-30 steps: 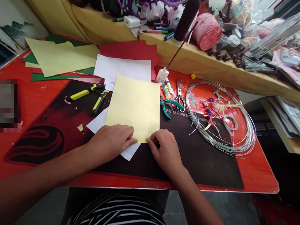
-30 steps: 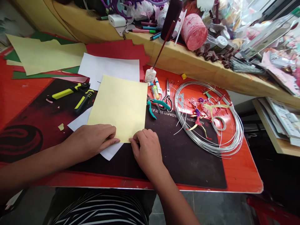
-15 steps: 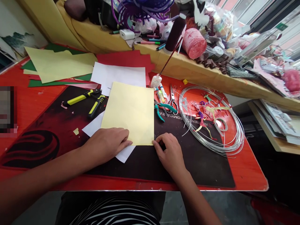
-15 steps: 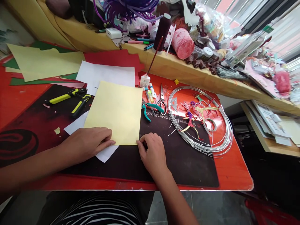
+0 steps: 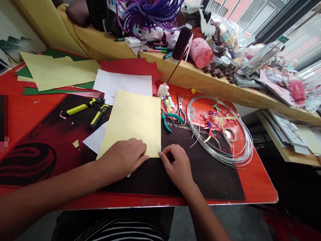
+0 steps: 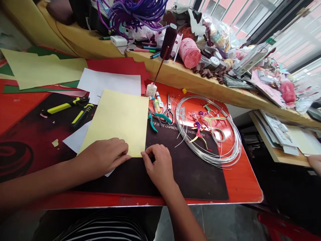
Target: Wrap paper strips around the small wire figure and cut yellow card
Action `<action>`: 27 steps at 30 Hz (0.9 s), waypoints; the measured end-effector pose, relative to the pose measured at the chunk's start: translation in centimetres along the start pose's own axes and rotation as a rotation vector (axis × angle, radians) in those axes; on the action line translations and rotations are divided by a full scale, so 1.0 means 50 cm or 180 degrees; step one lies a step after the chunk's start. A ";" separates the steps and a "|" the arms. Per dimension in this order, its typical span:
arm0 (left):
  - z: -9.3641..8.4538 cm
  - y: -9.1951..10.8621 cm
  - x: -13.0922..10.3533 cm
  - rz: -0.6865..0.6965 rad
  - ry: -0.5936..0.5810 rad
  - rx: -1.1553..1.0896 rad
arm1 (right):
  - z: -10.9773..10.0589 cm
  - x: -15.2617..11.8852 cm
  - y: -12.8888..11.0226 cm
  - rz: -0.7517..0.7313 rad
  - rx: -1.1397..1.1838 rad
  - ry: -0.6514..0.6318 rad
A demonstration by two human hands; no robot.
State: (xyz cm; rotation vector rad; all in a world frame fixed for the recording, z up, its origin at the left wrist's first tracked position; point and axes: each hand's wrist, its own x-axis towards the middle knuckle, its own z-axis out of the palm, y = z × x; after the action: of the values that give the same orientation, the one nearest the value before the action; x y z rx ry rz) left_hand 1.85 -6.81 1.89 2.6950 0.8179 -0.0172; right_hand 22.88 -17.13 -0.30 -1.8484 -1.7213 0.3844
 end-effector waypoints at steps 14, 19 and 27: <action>0.011 -0.009 0.007 -0.0077 -0.0108 -0.0075 | 0.005 -0.001 -0.001 -0.0178 -0.0388 -0.0151; 0.002 -0.004 0.015 -0.0224 -0.0284 0.0004 | 0.004 0.000 -0.001 -0.0148 -0.0313 -0.0126; -0.001 0.012 0.025 -0.0263 -0.0312 0.0318 | 0.003 0.001 -0.002 -0.0046 -0.0076 -0.0032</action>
State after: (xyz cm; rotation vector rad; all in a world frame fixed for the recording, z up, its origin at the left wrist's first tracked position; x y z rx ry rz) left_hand 3.24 -6.59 2.00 2.7257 0.9202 -0.2131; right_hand 22.71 -17.07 -0.34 -1.8528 -1.7523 0.3695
